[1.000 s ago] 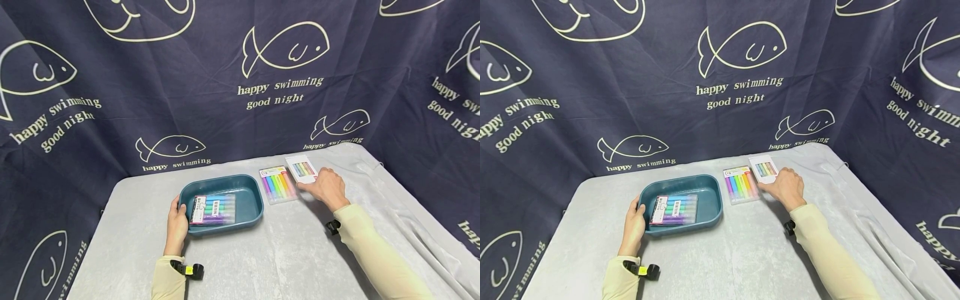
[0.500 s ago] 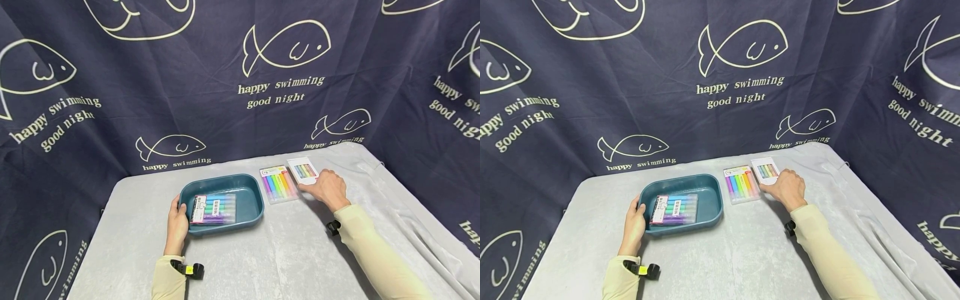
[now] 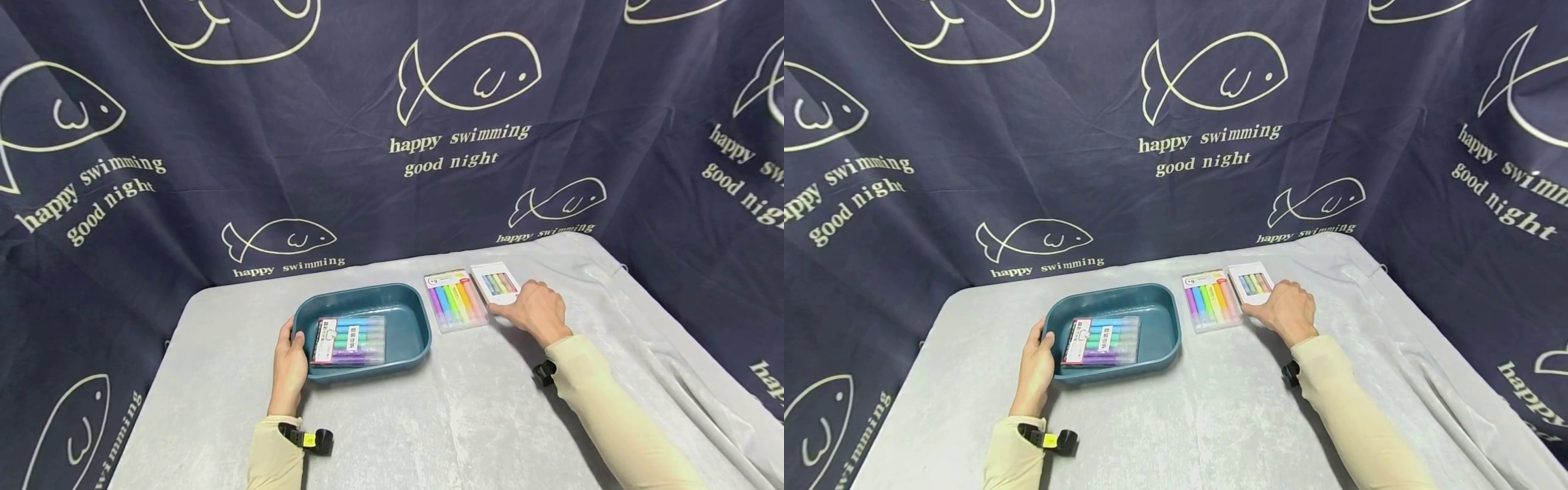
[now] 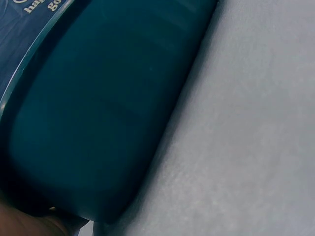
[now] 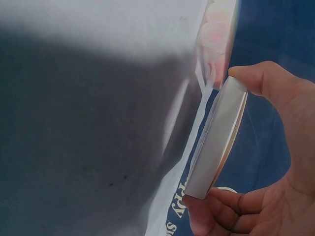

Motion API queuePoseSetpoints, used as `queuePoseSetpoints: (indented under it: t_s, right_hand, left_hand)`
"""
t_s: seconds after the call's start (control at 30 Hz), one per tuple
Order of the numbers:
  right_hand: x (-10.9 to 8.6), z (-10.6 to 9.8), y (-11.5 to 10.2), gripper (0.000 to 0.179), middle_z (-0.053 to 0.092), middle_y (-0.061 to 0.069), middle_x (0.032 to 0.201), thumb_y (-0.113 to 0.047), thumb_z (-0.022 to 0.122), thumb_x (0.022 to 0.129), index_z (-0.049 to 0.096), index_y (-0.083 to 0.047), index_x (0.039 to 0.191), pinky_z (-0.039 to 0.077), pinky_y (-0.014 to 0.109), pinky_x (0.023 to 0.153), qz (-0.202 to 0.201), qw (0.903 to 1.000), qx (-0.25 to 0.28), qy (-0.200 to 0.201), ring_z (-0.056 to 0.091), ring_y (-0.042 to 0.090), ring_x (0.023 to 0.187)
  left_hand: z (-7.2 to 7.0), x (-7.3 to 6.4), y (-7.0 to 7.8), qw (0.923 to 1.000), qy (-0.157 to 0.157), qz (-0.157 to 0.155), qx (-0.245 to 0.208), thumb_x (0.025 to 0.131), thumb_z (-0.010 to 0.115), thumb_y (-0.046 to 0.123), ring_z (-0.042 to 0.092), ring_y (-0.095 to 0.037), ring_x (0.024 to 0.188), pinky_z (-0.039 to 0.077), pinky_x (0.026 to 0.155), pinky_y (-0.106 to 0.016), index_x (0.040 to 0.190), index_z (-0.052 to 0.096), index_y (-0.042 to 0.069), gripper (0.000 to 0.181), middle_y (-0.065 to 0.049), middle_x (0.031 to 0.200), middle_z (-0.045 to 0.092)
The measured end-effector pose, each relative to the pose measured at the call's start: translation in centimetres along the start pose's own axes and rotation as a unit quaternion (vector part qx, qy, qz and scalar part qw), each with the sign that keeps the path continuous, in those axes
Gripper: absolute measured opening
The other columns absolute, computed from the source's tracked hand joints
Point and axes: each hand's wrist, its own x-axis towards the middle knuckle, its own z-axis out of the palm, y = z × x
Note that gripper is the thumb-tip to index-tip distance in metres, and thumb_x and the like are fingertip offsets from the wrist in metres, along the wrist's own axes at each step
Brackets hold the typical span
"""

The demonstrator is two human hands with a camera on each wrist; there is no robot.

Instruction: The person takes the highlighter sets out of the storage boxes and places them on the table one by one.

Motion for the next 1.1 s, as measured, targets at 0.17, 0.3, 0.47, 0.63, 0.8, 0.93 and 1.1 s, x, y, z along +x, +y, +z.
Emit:
queuePoseSetpoints:
  t_s: [0.17, 0.3, 0.47, 0.63, 0.8, 0.93, 1.1]
  right_hand:
    - [0.03, 0.14, 0.16, 0.078, 0.064, 0.027, 0.081, -0.066, 0.076, 0.068, 0.062, 0.009, 0.086, 0.048, 0.043, 0.05, 0.003, 0.9999, 0.001, -0.01, 0.066, 0.041, 0.072]
    - [-0.02, 0.18, 0.26, 0.077, 0.065, 0.027, 0.081, -0.065, 0.077, 0.068, 0.063, 0.008, 0.084, 0.048, 0.043, 0.051, 0.002, 0.9999, 0.003, -0.016, 0.066, 0.04, 0.071]
    - [-0.06, 0.3, 0.32, 0.076, 0.065, 0.027, 0.081, -0.064, 0.077, 0.068, 0.063, 0.008, 0.085, 0.049, 0.043, 0.051, 0.001, 0.9997, 0.003, -0.024, 0.066, 0.04, 0.07]
    - [-0.06, 0.49, 0.42, 0.077, 0.065, 0.027, 0.083, -0.065, 0.076, 0.068, 0.063, 0.009, 0.088, 0.051, 0.045, 0.054, 0.006, 0.9994, -0.005, -0.035, 0.066, 0.04, 0.073]
    - [-0.11, 0.72, 0.59, 0.078, 0.065, 0.028, 0.084, -0.064, 0.076, 0.069, 0.063, 0.01, 0.09, 0.052, 0.046, 0.056, 0.003, 0.9989, -0.007, -0.046, 0.066, 0.041, 0.075]
    - [-0.17, 0.8, 0.58, 0.077, 0.064, 0.028, 0.084, -0.062, 0.076, 0.07, 0.061, 0.01, 0.091, 0.052, 0.045, 0.056, -0.001, 0.9982, -0.008, -0.059, 0.066, 0.04, 0.076]
    - [-0.27, 0.68, 0.41, 0.078, 0.064, 0.028, 0.087, -0.061, 0.075, 0.072, 0.062, 0.013, 0.094, 0.053, 0.048, 0.061, -0.005, 0.9974, -0.016, -0.07, 0.065, 0.042, 0.079]
  left_hand:
    - [-0.04, 0.0, 0.09, 1.0, 0.001, 0.002, 0.001, 0.108, 0.032, 0.012, 0.02, -0.037, 0.157, 0.014, 0.129, -0.055, 0.157, 0.03, 0.005, 0.05, -0.02, 0.165, 0.029]
    - [-0.03, 0.03, 0.02, 1.0, -0.001, -0.001, 0.002, 0.107, 0.032, 0.012, 0.02, -0.037, 0.157, 0.014, 0.129, -0.055, 0.157, 0.03, 0.006, 0.05, -0.02, 0.165, 0.029]
    - [-0.04, 0.02, 0.0, 1.0, 0.001, 0.001, -0.002, 0.107, 0.032, 0.012, 0.02, -0.037, 0.156, 0.014, 0.129, -0.056, 0.156, 0.03, 0.005, 0.049, -0.02, 0.164, 0.029]
    - [-0.02, 0.03, -0.04, 1.0, -0.001, -0.001, -0.002, 0.108, 0.031, 0.012, 0.02, -0.037, 0.157, 0.014, 0.129, -0.055, 0.157, 0.03, 0.006, 0.05, -0.019, 0.165, 0.029]
    - [0.0, 0.0, -0.05, 1.0, -0.003, -0.003, -0.001, 0.108, 0.032, 0.012, 0.019, -0.036, 0.157, 0.014, 0.129, -0.055, 0.157, 0.029, 0.006, 0.05, -0.019, 0.165, 0.029]
    - [-0.02, -0.05, 0.05, 1.0, -0.003, -0.001, -0.002, 0.108, 0.031, 0.013, 0.02, -0.038, 0.156, 0.014, 0.129, -0.056, 0.157, 0.029, 0.006, 0.049, -0.02, 0.165, 0.029]
    - [-0.03, -0.07, 0.04, 1.0, 0.0, 0.002, -0.003, 0.108, 0.032, 0.012, 0.021, -0.038, 0.156, 0.014, 0.129, -0.056, 0.156, 0.03, 0.005, 0.049, -0.021, 0.164, 0.03]
